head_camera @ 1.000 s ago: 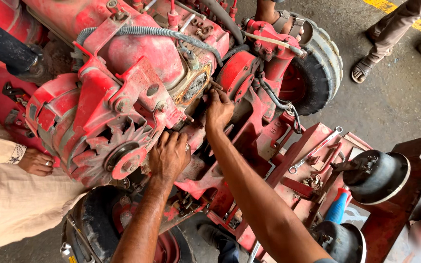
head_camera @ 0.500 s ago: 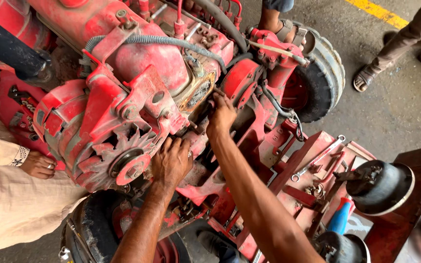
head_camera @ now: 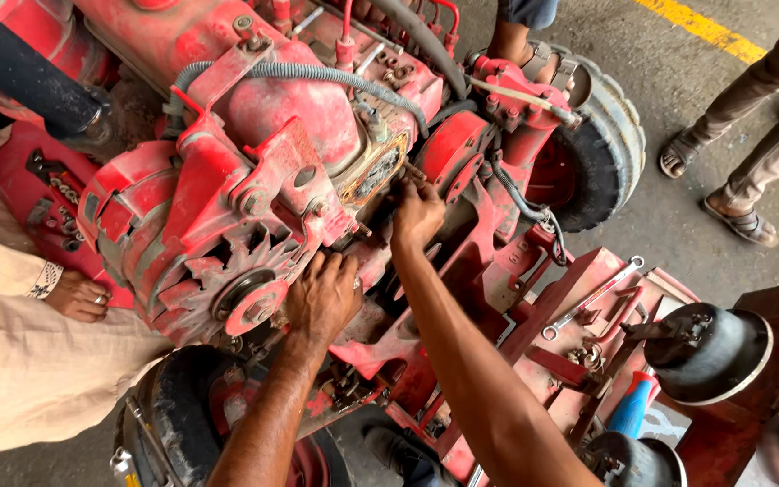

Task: The person works on a tractor engine, cleaning parts with a cloth and using a tool to work on the internal components.

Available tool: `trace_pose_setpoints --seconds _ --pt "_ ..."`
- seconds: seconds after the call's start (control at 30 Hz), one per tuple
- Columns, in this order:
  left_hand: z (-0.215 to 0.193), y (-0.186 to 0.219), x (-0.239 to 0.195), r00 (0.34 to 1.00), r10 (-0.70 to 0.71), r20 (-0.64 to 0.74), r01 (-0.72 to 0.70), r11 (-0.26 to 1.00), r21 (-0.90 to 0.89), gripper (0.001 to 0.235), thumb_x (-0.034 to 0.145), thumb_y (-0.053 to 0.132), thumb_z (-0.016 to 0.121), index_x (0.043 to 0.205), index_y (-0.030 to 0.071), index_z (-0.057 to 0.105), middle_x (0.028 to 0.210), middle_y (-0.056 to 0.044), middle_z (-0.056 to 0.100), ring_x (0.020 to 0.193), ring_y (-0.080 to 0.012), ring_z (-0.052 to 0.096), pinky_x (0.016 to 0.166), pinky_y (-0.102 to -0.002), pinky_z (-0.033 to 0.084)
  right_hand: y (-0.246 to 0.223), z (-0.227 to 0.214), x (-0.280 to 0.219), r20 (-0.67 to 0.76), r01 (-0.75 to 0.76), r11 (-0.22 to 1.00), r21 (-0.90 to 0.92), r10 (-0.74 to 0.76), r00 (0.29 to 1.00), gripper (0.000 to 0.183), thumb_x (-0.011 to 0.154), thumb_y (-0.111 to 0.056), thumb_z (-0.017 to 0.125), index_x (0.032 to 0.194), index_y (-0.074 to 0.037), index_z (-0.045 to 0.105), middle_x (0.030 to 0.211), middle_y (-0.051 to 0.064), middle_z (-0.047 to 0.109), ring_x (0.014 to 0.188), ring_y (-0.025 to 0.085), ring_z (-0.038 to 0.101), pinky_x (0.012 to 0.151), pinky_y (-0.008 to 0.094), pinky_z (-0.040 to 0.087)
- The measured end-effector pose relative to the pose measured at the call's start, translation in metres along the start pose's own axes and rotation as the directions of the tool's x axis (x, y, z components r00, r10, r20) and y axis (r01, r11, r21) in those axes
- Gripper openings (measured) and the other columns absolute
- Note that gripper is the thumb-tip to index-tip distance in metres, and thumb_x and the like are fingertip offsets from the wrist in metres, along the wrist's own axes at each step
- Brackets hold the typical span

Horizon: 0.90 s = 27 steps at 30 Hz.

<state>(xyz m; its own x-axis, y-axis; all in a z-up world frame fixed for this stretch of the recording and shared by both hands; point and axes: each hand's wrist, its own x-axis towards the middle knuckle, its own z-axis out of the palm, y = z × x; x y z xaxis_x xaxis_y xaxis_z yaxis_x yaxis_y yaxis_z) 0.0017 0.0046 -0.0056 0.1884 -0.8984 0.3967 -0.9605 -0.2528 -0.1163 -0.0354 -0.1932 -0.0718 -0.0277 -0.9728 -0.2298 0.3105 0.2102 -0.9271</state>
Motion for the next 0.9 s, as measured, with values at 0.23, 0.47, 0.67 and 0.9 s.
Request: trace_pose_setpoints --seconds 0.23,0.47,0.67,0.9 --pt "-0.004 0.002 0.003 0.988 -0.051 0.147 0.068 0.992 -0.107 0.03 0.078 0.025 0.077 0.103 0.011 0.068 0.1 -0.007 0.068 0.097 -0.0286 0.063 0.08 -0.046 0.055 0.006 0.004 0.001 0.063 -0.143 0.918 0.369 0.129 0.99 0.011 0.093 -0.011 0.069 0.099 -0.004 0.075 0.075 0.0 0.066 0.048 0.006 0.047 0.041 0.024 0.032" --pt "-0.004 0.0 -0.001 0.988 -0.066 0.14 0.088 0.984 -0.155 0.033 0.077 0.023 0.076 0.106 0.01 0.068 0.107 -0.008 0.068 0.106 -0.0317 0.063 0.077 -0.047 0.056 0.008 0.002 0.004 0.077 -0.139 0.958 0.249 0.124 0.989 0.011 0.093 -0.007 0.067 0.092 0.002 0.073 0.079 0.007 0.076 0.059 0.012 0.066 0.05 0.025 0.045" --pt "0.004 -0.003 -0.002 0.992 -0.026 0.124 0.039 0.994 -0.1 0.042 0.073 0.024 0.076 0.111 0.01 0.068 0.109 -0.008 0.068 0.105 -0.0299 0.063 0.083 -0.05 0.058 -0.003 0.005 -0.017 -0.037 0.088 0.994 0.062 -0.086 0.996 0.02 0.096 -0.014 0.068 0.105 0.002 0.078 0.081 0.007 0.078 0.064 0.009 0.068 0.057 0.023 0.052" --pt "0.01 -0.005 -0.003 0.976 -0.025 0.216 0.073 0.973 -0.217 0.036 0.083 0.022 0.074 0.113 0.005 0.065 0.114 -0.015 0.067 0.109 -0.0354 0.062 0.083 -0.047 0.058 -0.008 0.013 -0.022 -0.033 -0.004 0.973 0.23 0.012 0.999 0.026 0.094 -0.012 0.07 0.114 0.004 0.076 0.086 0.008 0.077 0.06 0.011 0.061 0.055 0.027 0.045"
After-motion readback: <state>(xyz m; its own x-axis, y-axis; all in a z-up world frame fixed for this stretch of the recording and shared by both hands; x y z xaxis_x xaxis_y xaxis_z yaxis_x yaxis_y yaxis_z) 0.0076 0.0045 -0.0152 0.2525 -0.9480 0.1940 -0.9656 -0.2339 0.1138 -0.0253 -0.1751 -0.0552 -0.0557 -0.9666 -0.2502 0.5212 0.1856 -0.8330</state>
